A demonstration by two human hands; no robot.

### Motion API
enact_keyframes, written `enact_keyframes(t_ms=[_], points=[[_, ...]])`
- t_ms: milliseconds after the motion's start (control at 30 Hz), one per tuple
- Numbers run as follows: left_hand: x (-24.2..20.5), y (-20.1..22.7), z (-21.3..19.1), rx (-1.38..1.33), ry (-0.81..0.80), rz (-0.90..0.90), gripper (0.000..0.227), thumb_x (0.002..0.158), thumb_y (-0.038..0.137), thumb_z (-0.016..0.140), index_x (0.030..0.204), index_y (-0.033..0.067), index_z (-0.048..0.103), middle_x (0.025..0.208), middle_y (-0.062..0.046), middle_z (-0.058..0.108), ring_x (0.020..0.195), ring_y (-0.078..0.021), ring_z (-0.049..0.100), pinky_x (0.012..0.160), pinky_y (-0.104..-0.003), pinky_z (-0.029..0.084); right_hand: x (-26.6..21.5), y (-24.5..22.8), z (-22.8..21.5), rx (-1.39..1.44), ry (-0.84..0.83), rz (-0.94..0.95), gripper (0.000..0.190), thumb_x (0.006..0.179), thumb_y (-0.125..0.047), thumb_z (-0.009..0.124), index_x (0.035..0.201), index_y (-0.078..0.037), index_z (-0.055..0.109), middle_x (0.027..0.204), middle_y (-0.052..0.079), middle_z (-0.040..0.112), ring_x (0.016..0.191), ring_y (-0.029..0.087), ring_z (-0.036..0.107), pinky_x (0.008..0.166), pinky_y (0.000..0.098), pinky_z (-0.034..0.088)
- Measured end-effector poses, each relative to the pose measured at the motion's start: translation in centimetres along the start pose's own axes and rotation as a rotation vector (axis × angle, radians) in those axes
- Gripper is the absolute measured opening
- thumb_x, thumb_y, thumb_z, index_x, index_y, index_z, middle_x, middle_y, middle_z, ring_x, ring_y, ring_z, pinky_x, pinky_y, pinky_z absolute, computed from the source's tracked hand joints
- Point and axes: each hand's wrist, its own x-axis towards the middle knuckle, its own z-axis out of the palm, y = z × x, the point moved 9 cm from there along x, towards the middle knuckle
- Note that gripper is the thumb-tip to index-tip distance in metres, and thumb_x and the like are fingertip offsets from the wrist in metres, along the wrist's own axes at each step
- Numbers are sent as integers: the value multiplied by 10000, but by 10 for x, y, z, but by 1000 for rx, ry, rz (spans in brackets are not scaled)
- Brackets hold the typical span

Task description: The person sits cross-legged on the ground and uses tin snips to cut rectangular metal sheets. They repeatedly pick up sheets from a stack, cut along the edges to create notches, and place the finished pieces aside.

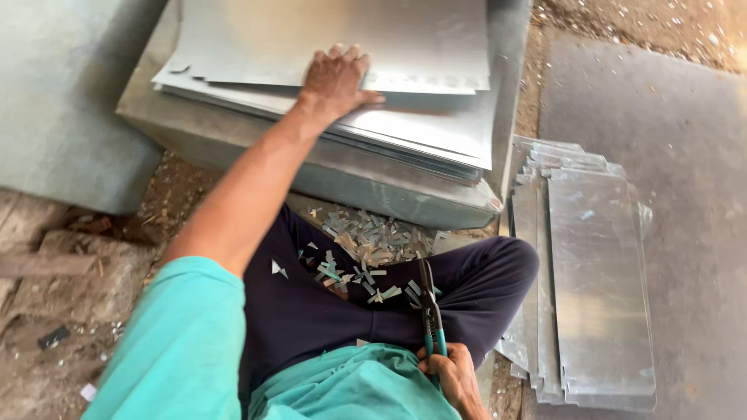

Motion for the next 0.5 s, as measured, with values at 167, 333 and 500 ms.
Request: enact_keyframes(t_ms=[167, 333, 500], points=[[22, -33, 45, -194, -564, -14, 210, 1114, 122, 562, 923, 47, 608, 778, -72, 611, 700, -204, 566, 574, -382, 460, -3, 0, -4, 61, -18, 22, 299, 688, -19, 561, 860, 99, 775, 680, 144, 747, 598, 178, 640, 611, 307, 520], [57, -65, 7, -282, -555, -92, 192, 1093, 228, 506, 1043, 45, 533, 943, -109, 515, 850, -251, 469, 669, -456, 381, 0, -3, 6, 169, -81, 31, 297, 689, -9, 539, 849, 143, 739, 642, 161, 706, 540, 218, 623, 550, 347, 519], [80, -68, -19, -281, -534, -119, 306, 1072, 334, 451, 1163, 42, 457, 1109, -146, 419, 999, -298, 372, 764, -530, 303, 1, -5, 6, 158, -121, 84, 315, 649, -5, 540, 845, 155, 727, 638, 182, 701, 529, 241, 629, 536, 358, 506]])
